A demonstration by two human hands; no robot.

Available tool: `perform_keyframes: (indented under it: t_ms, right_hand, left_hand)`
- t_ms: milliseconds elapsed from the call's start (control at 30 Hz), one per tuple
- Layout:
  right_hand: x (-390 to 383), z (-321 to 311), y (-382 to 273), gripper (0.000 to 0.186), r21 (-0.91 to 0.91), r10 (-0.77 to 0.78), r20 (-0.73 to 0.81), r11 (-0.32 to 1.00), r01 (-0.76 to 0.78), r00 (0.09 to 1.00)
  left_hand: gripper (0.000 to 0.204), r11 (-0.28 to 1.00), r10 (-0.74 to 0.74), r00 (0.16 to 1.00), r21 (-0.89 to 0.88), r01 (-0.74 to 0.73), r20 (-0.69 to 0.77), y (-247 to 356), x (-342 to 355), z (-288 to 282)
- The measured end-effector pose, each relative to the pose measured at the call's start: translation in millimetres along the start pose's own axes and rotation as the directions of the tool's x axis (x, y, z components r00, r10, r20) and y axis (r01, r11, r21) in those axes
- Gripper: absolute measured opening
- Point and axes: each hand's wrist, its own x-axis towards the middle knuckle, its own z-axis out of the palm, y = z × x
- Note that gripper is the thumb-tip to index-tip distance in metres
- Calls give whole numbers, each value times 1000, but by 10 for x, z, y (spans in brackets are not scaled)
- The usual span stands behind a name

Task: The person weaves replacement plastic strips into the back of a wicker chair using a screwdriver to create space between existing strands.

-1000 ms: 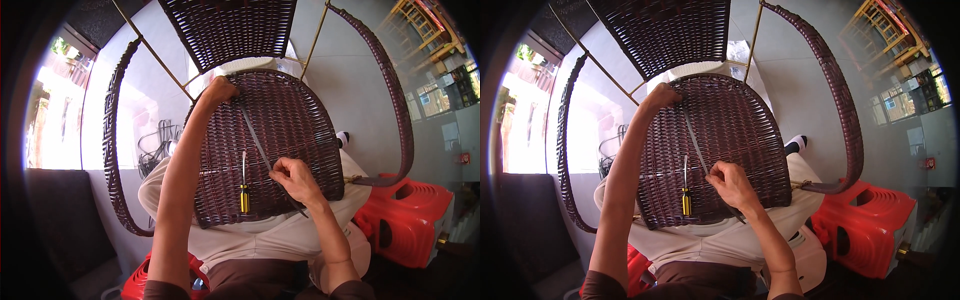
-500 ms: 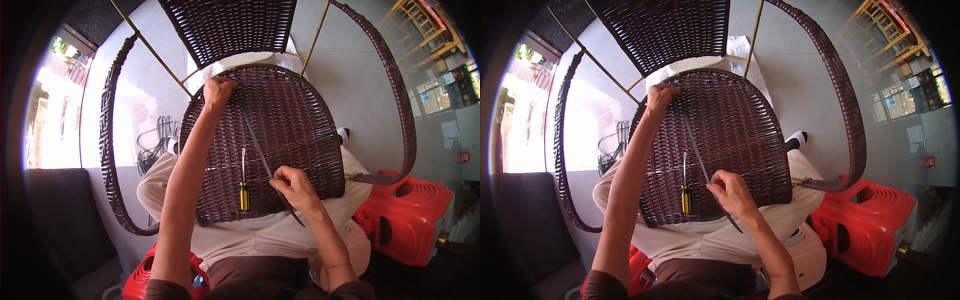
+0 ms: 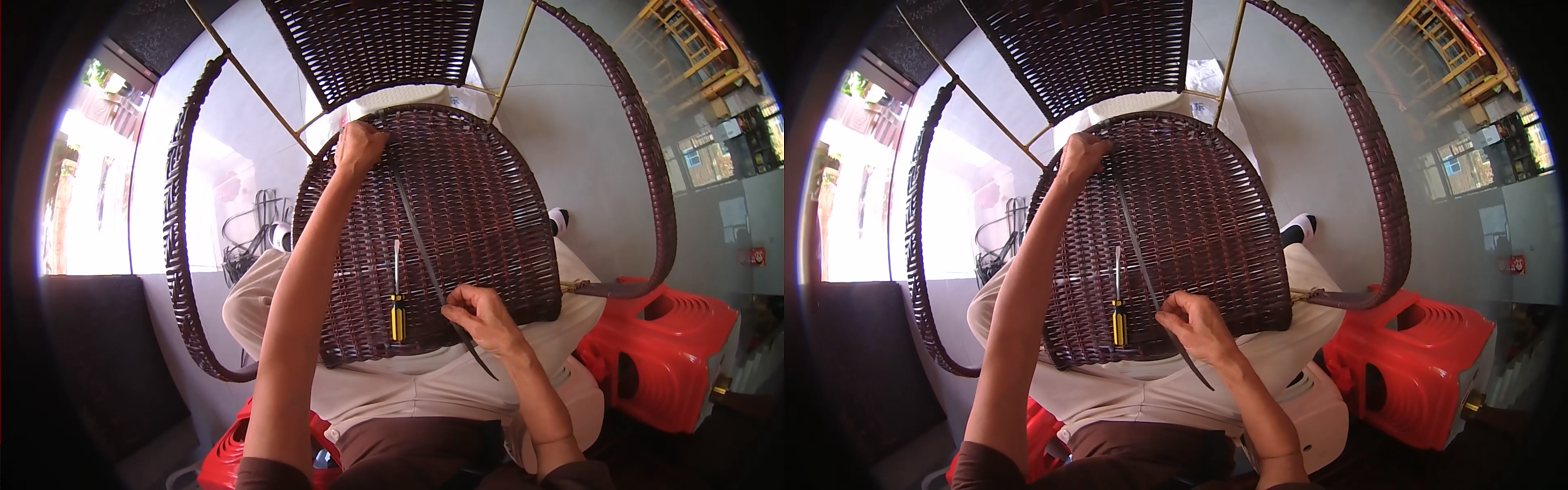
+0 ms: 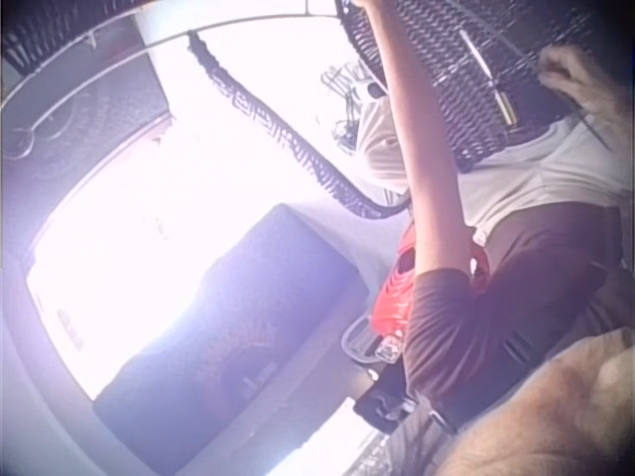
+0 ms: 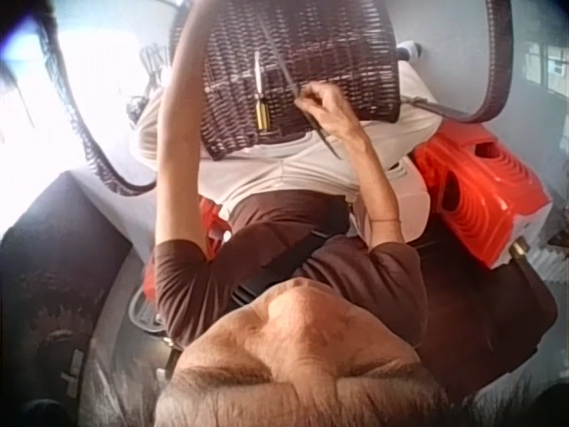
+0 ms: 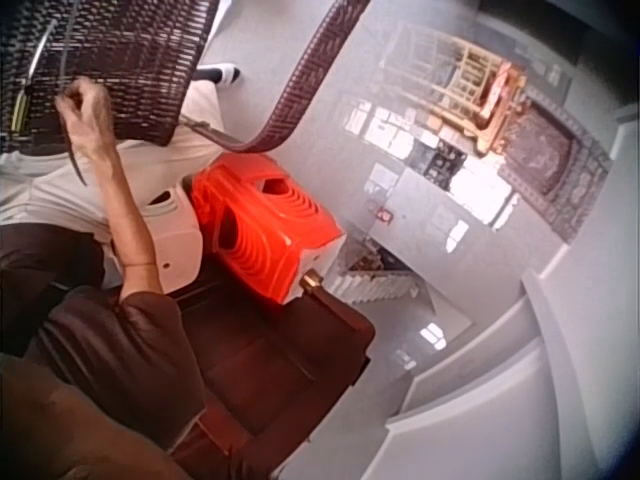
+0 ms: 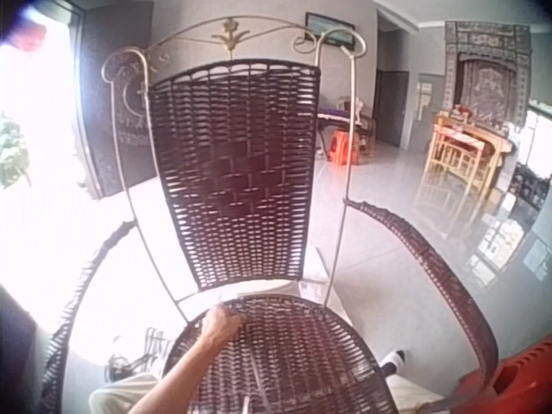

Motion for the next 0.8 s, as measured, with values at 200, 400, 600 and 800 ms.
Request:
perform_keyframes:
  t_ms: [200, 400, 600, 800]
  right_hand:
    - [-18, 93, 29, 16, 36, -20, 26, 999, 19, 999]
    - [-83, 171, 67, 12, 65, -18, 25, 998, 17, 1000]
    - [-200, 368, 195, 14, 136, -12, 66, 991, 3, 998]
    - [-239, 278, 225, 12, 168, 38, 24, 985, -42, 999]
  left_hand:
    - [21, 993, -9, 994, 118, 21, -106, -26, -8, 75]
    - [15, 958, 231, 929, 232, -167, -288, -40, -230, 154]
    - [12, 976, 162, 938, 190, -106, -308, 38, -321, 130]
    - [14, 917, 399, 848, 164, -364, -349, -231, -326, 75]
